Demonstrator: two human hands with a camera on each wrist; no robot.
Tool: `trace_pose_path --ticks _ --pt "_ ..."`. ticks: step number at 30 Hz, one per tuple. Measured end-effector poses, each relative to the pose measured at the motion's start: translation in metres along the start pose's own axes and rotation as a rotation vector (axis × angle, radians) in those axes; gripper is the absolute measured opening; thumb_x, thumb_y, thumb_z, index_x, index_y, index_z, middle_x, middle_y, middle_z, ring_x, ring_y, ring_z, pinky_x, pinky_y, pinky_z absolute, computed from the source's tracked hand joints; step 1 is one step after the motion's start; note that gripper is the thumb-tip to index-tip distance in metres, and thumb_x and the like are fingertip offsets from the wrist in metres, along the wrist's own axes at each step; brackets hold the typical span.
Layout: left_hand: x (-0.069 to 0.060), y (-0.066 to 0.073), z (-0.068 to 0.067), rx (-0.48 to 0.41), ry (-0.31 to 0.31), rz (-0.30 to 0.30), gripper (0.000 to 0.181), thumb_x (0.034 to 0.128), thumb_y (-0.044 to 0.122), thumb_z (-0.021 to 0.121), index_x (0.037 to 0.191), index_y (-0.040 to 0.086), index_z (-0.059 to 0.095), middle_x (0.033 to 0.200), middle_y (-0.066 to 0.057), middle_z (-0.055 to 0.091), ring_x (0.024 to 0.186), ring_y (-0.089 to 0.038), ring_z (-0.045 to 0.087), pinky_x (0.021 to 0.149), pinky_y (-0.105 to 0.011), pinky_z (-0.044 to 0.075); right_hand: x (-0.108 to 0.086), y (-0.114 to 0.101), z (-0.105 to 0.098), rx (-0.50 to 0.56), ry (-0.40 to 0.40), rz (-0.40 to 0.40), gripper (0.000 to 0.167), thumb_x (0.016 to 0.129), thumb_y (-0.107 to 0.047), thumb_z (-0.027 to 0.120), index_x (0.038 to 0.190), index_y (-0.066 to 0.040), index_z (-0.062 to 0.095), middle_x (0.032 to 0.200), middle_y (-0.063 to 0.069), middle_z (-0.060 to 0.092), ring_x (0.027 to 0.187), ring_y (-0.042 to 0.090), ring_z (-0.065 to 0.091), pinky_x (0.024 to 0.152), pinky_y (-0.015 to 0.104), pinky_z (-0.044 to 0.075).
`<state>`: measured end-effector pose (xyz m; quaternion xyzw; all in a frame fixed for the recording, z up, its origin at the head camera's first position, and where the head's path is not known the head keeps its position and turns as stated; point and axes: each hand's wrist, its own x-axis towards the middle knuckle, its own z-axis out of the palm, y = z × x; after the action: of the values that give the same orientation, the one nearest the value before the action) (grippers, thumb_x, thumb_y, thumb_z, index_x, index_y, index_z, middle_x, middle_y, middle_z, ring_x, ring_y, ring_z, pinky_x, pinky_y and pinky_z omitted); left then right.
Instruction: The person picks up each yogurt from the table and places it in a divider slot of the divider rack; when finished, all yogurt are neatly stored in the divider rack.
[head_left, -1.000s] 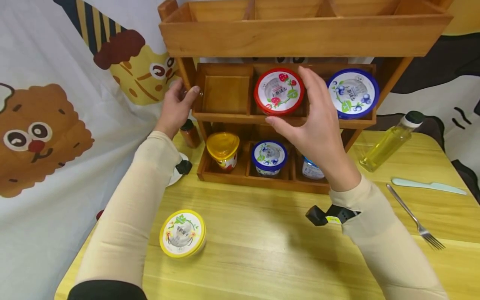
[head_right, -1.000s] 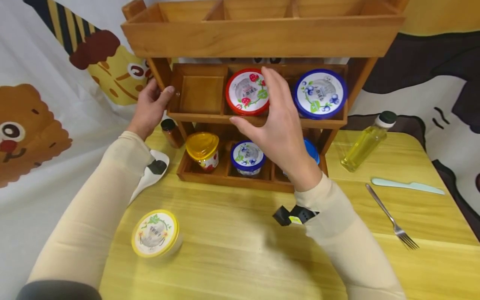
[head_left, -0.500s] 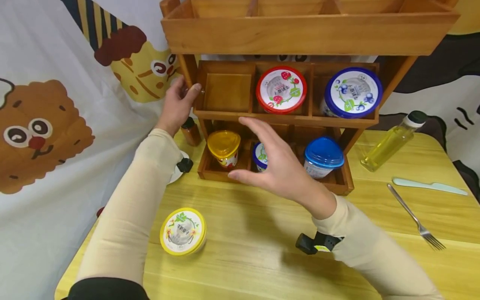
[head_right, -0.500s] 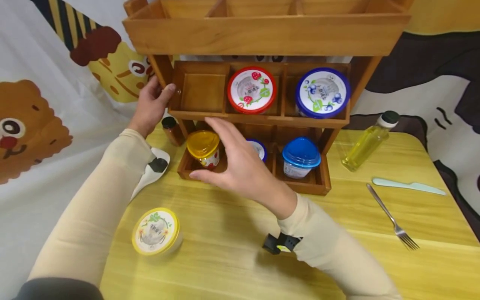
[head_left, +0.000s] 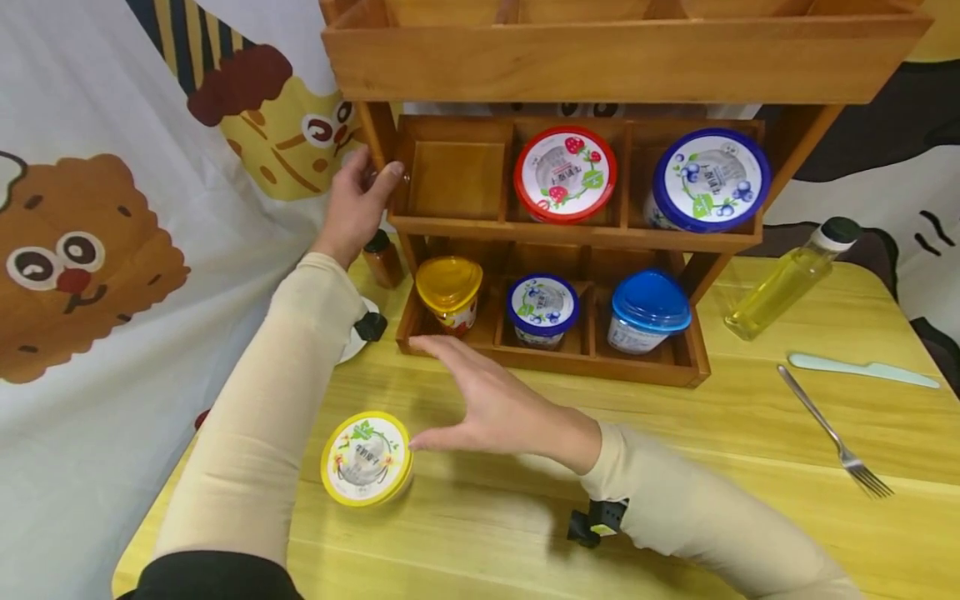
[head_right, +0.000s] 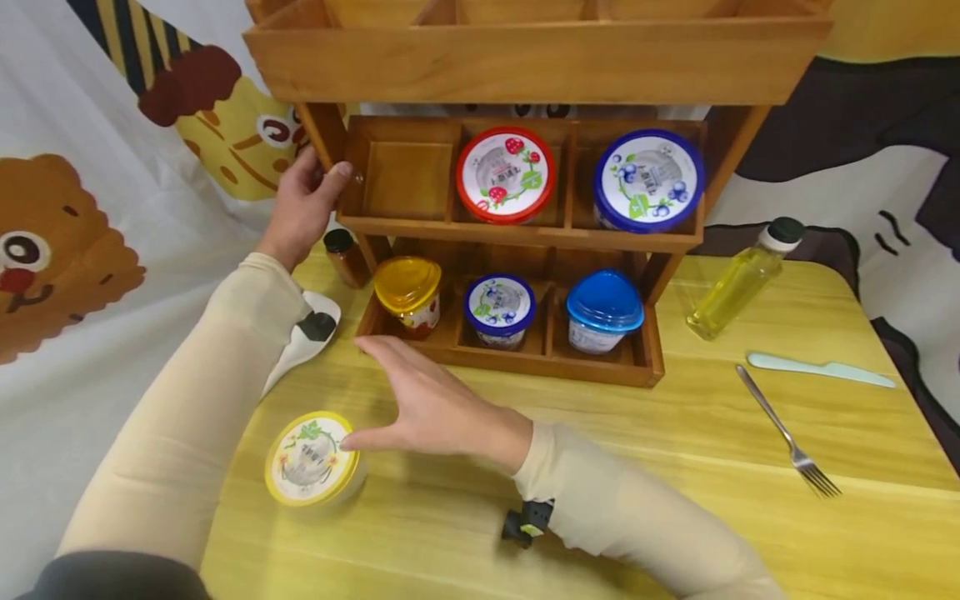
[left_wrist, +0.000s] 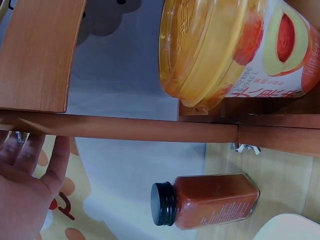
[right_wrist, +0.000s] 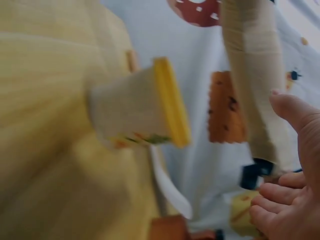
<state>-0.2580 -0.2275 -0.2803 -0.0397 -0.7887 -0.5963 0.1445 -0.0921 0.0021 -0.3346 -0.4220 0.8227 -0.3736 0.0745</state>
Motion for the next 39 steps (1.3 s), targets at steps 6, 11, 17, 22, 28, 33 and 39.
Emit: trace_pose_path --ticks 6,11,17,22,28,33,39 --pt "-0.001 0.003 -0.001 0.021 -0.008 -0.020 0.034 0.1002 0.031 0.058 0.129 0.014 0.052 0.128 -0.006 0.060 0.112 -0.014 0.057 0.097 -0.029 0.046 -0.002 0.006 0.034 0.064 -0.122 0.074 0.108 0.073 -0.054 0.083 0.156 -0.020 0.023 0.159 0.001 0.032 0.143 0.021 0.037 0.116 0.041 0.034" --pt "-0.001 0.004 -0.001 0.023 -0.006 -0.025 0.030 0.0999 0.032 0.058 0.124 0.016 0.053 0.119 0.000 0.060 0.107 -0.012 0.057 0.093 -0.027 0.046 -0.004 0.015 0.055 0.154 -0.170 0.096 0.110 0.073 -0.048 0.085 0.156 -0.015 0.022 0.159 0.004 0.031 0.146 0.020 0.032 0.118 0.040 0.030" --pt "0.001 0.005 -0.001 0.032 -0.004 -0.017 0.033 0.1000 0.033 0.058 0.129 0.018 0.054 0.125 -0.002 0.060 0.111 -0.013 0.057 0.096 -0.027 0.046 -0.005 0.020 0.070 0.213 -0.193 0.096 0.115 0.072 -0.046 0.086 0.157 -0.015 0.015 0.158 0.006 0.031 0.146 0.021 0.031 0.119 0.041 0.027" --pt "0.002 0.007 -0.002 0.029 -0.025 -0.029 0.045 0.1005 0.033 0.056 0.143 0.020 0.047 0.141 -0.005 0.054 0.124 -0.015 0.054 0.107 -0.031 0.043 -0.005 0.020 0.081 0.229 -0.201 0.059 0.119 0.073 -0.045 0.086 0.157 -0.013 0.010 0.157 0.009 0.032 0.146 0.022 0.030 0.120 0.040 0.025" --pt "0.001 0.005 -0.001 0.032 -0.019 -0.035 0.043 0.1005 0.032 0.056 0.140 0.018 0.049 0.138 -0.006 0.056 0.122 -0.014 0.055 0.105 -0.031 0.045 -0.003 0.019 0.091 0.270 -0.192 0.043 0.123 0.071 -0.042 0.088 0.158 -0.015 0.005 0.158 0.011 0.030 0.147 0.021 0.029 0.120 0.039 0.024" --pt "0.001 0.004 -0.001 0.028 -0.016 -0.033 0.041 0.1003 0.033 0.056 0.138 0.016 0.050 0.136 -0.007 0.057 0.120 -0.014 0.056 0.104 -0.031 0.045 -0.001 0.018 0.097 0.306 -0.195 0.048 0.123 0.071 -0.039 0.089 0.158 -0.019 0.003 0.159 0.012 0.028 0.147 0.021 0.028 0.119 0.039 0.025" --pt "-0.001 0.003 -0.002 0.024 -0.013 -0.034 0.041 0.1002 0.032 0.057 0.138 0.016 0.050 0.134 -0.007 0.057 0.118 -0.014 0.056 0.103 -0.031 0.045 0.002 0.017 0.101 0.345 -0.186 0.063 0.117 0.073 -0.037 0.088 0.157 -0.022 0.008 0.155 0.006 0.034 0.143 0.017 0.034 0.118 0.037 0.029"
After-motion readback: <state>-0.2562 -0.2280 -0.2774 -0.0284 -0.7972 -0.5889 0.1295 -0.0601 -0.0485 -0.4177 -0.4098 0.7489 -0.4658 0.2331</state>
